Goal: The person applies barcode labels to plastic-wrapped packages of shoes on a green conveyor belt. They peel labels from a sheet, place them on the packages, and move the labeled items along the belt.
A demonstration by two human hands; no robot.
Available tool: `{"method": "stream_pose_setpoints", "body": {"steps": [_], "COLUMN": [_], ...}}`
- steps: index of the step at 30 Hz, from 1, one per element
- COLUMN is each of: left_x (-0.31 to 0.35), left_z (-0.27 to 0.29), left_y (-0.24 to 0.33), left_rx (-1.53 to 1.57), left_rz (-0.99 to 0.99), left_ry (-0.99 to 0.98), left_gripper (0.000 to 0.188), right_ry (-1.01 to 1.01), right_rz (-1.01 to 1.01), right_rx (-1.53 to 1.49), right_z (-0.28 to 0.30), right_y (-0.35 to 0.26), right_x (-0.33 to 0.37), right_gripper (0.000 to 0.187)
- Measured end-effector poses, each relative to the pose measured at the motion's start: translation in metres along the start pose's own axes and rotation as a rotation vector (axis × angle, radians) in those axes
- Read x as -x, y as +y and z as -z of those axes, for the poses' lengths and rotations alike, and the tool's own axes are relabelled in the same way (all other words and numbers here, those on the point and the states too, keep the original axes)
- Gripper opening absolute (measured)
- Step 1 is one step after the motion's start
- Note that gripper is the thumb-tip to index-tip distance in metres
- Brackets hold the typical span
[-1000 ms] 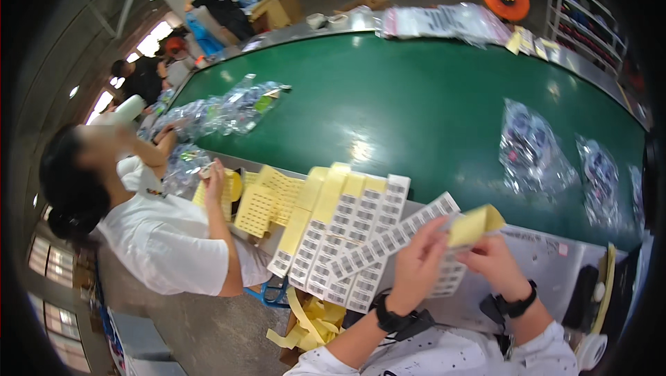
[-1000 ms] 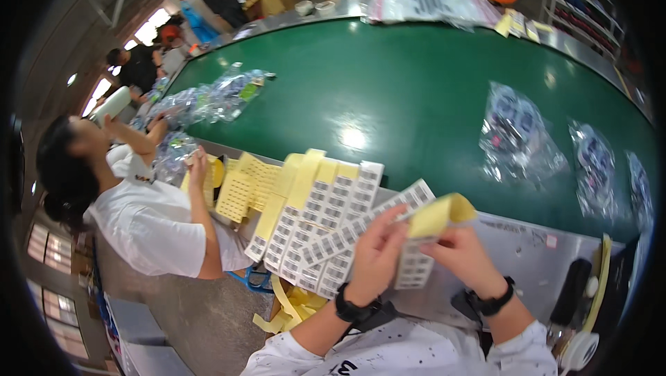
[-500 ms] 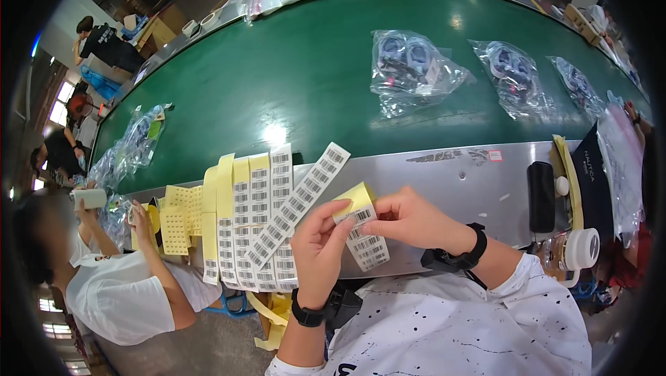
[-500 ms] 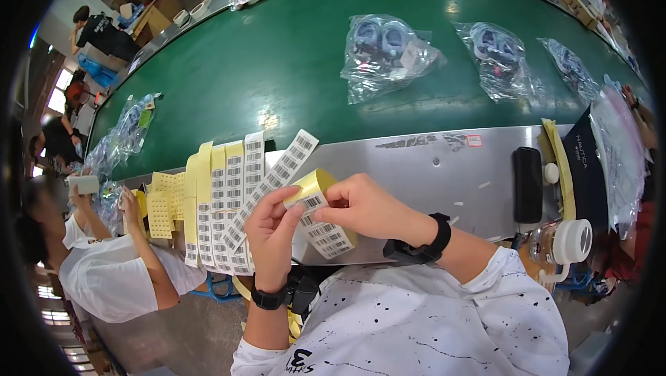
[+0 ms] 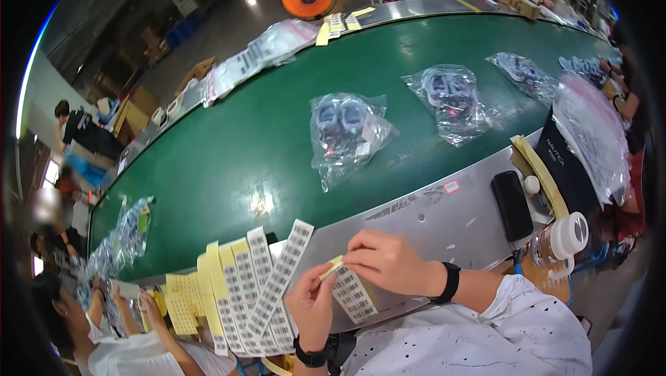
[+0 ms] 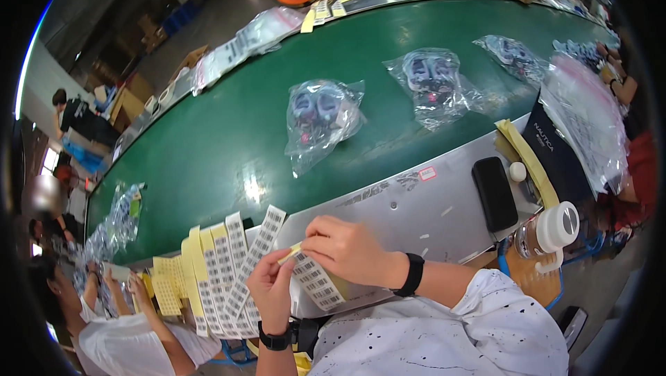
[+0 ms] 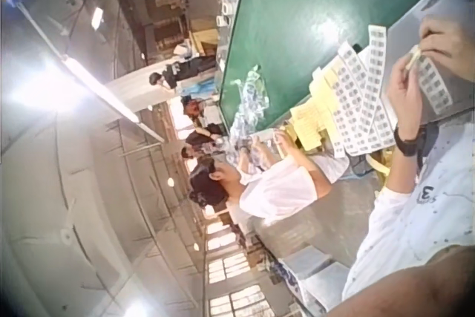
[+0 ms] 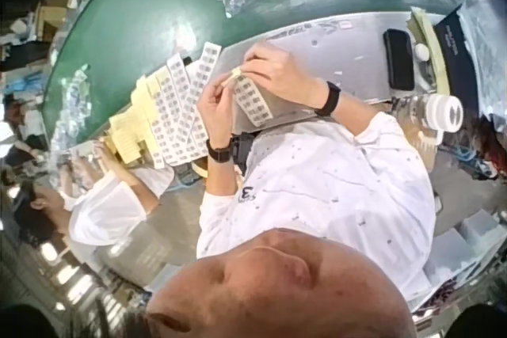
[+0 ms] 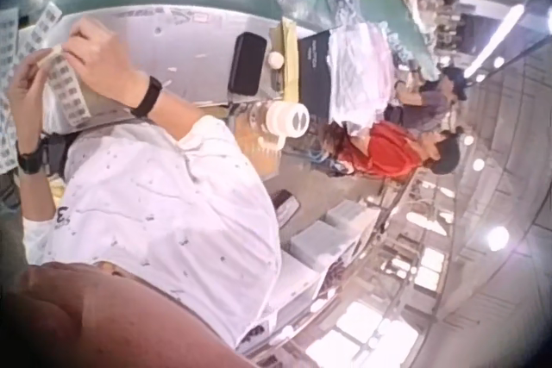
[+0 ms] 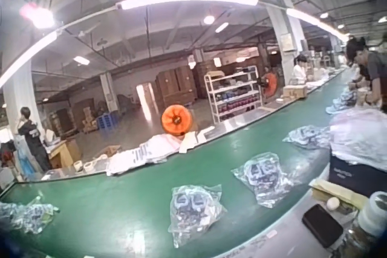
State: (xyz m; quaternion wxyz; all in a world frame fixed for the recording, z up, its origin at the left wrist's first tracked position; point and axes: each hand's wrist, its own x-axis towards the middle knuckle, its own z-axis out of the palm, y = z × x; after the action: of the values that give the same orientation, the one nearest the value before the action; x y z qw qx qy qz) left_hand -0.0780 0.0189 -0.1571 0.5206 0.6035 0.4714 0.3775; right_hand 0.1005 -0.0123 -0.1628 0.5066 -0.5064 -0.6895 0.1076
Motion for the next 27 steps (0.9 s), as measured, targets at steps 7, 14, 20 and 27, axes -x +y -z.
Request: {"method": "stream_pose_setpoints", "body": {"steps": [7, 14, 20, 27], "left_x": [-0.008, -0.017, -0.016, -0.014], "left_z": [-0.009, -0.002, -0.011, -0.012], "left_y": [0.003, -0.035, -0.072, -0.047], "left_rx": [0.17, 0.132, 0.17, 0.002], "left_rz": [0.062, 0.155, 0.091, 0.283], "left_ry": [-0.087, -0.107, 0.093, 0.022], "left_gripper": [0.042, 0.055, 0.045, 0.043], "right_ry": [-0.006, 0.065, 0.443, 0.391], "right_rz": [0.088, -0.176, -0.597, -0.937], "right_rx": [0.035, -0.364, -0.43, -0.199], "right_z": [-0.002, 0.087, 0.156, 0.098], "right_y": [0.003, -0.008, 0.15, 0.337], "right_x": [-0.004, -0.065, -0.16, -0.174], "right_gripper": [0.007, 0.007, 0.013, 0.013]}}
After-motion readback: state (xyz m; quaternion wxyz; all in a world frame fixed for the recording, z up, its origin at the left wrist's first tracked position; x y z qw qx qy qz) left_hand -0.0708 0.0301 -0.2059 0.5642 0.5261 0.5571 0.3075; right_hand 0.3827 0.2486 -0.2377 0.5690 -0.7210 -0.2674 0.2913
